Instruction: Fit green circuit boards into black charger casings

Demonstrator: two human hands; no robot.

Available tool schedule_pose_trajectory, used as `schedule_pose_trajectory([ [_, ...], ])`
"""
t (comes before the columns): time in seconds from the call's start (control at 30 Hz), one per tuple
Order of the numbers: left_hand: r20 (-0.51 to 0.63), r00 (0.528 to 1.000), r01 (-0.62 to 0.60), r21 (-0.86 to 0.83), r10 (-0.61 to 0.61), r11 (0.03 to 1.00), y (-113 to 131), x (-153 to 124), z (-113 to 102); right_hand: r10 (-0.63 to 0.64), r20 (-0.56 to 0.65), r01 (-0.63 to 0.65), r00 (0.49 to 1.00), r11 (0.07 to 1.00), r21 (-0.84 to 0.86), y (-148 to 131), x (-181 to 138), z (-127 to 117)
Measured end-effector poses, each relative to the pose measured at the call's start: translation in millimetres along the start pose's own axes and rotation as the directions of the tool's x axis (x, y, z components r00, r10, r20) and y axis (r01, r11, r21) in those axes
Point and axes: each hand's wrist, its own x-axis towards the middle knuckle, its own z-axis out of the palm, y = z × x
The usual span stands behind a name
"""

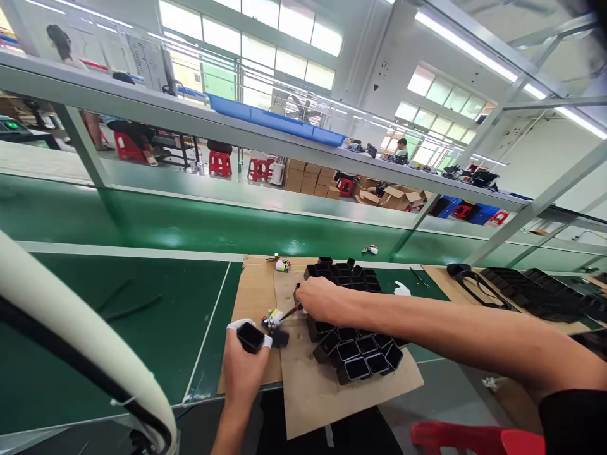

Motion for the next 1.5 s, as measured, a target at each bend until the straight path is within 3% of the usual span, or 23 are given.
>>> schedule_pose_trajectory([
  [0.17,0.021,1.000,-0.006,-0.008,0.006,1.000,-2.8,-0.6,0.6,0.085,-0.025,-0.083,0.996,0.995,0.050,17.8,-21.3,-12.0],
  [0.23,0.016,1.000,0.009,-0.007,-0.008,1.000,-5.2,-1.3,1.7,0.132,-0.078,-0.124,0.988,0.987,0.098,37.8,-48.4,-11.4],
  [0.3,0.000,1.000,0.024,-0.010,-0.024,1.000,-6.9,-1.7,3.1,0.196,-0.139,-0.174,0.971,0.972,0.156,63.6,-87.2,5.6],
  [0.4,-0.038,0.999,0.033,-0.021,-0.034,0.999,-7.4,-1.1,4.7,0.348,-0.226,-0.277,0.910,0.915,0.294,103.0,-156.9,76.0],
  [0.47,-0.051,0.998,0.037,-0.029,-0.039,0.999,-8.2,0.2,5.2,0.563,-0.368,-0.273,0.740,0.751,0.601,123.5,-201.3,147.4],
  [0.5,-0.048,0.998,0.041,-0.032,-0.043,0.999,-9.4,1.1,5.5,0.685,-0.379,-0.304,0.623,0.658,0.689,131.3,-220.4,185.5],
  [0.53,-0.042,0.998,0.045,-0.040,-0.047,0.998,-11.2,2.2,5.9,0.760,-0.366,-0.362,0.537,0.599,0.714,137.8,-236.4,222.5],
  [0.6,-0.023,0.998,0.058,-0.049,-0.060,0.997,-15.9,5.0,7.5,0.833,-0.316,-0.438,0.455,0.518,0.734,148.0,-257.6,286.7],
  [0.67,-0.021,0.995,0.097,-0.056,-0.099,0.994,-19.1,8.3,10.3,0.870,-0.268,-0.498,0.414,0.463,0.733,157.3,-263.5,332.0],
  [0.73,-0.046,0.990,0.130,-0.053,-0.132,0.990,-17.8,10.8,13.8,0.887,-0.241,-0.548,0.393,0.436,0.714,167.7,-256.1,358.8],
  [0.87,-0.093,0.985,0.137,-0.082,-0.144,0.987,-4.8,10.5,19.9,0.881,-0.254,-0.539,0.399,0.450,0.712,191.0,-223.4,382.3],
  [0.97,-0.122,0.986,0.109,-0.038,-0.113,0.993,0.7,7.2,18.4,0.850,-0.265,-0.424,0.454,0.468,0.775,213.5,-207.6,391.9],
  [1.07,-0.169,0.985,0.044,0.156,-0.018,0.987,-3.3,4.1,11.0,0.823,-0.257,-0.302,0.507,0.449,0.841,244.7,-199.7,378.1],
  [1.13,-0.192,0.981,0.051,0.217,-0.009,0.975,-8.9,4.0,6.0,0.847,-0.282,-0.324,0.451,0.450,0.832,263.0,-185.7,339.1],
  [1.17,-0.203,0.979,0.075,0.199,-0.034,0.977,-11.5,5.3,4.5,0.835,-0.295,-0.315,0.465,0.467,0.826,268.2,-172.6,309.9],
  [1.2,-0.208,0.975,0.113,0.163,-0.077,0.980,-13.1,8.0,3.8,0.770,-0.339,-0.244,0.540,0.529,0.813,269.8,-154.5,275.8],
  [1.27,-0.186,0.970,0.177,0.102,-0.156,0.979,-12.5,18.2,5.6,0.600,-0.488,-0.086,0.633,0.682,0.727,261.2,-103.4,202.0],
  [1.33,-0.126,0.977,0.185,0.106,-0.172,0.977,-6.4,34.8,11.2,0.300,-0.494,0.027,0.816,0.834,0.551,239.3,-38.0,135.6],
  [1.4,-0.059,0.990,0.139,0.157,-0.131,0.978,1.5,55.7,18.9,0.144,-0.449,0.106,0.882,0.867,0.486,210.1,31.4,88.1],
  [1.5,0.026,0.994,0.096,0.199,-0.103,0.975,8.1,85.1,27.4,0.021,-0.317,0.123,0.948,0.896,0.428,166.6,122.3,52.1],
])
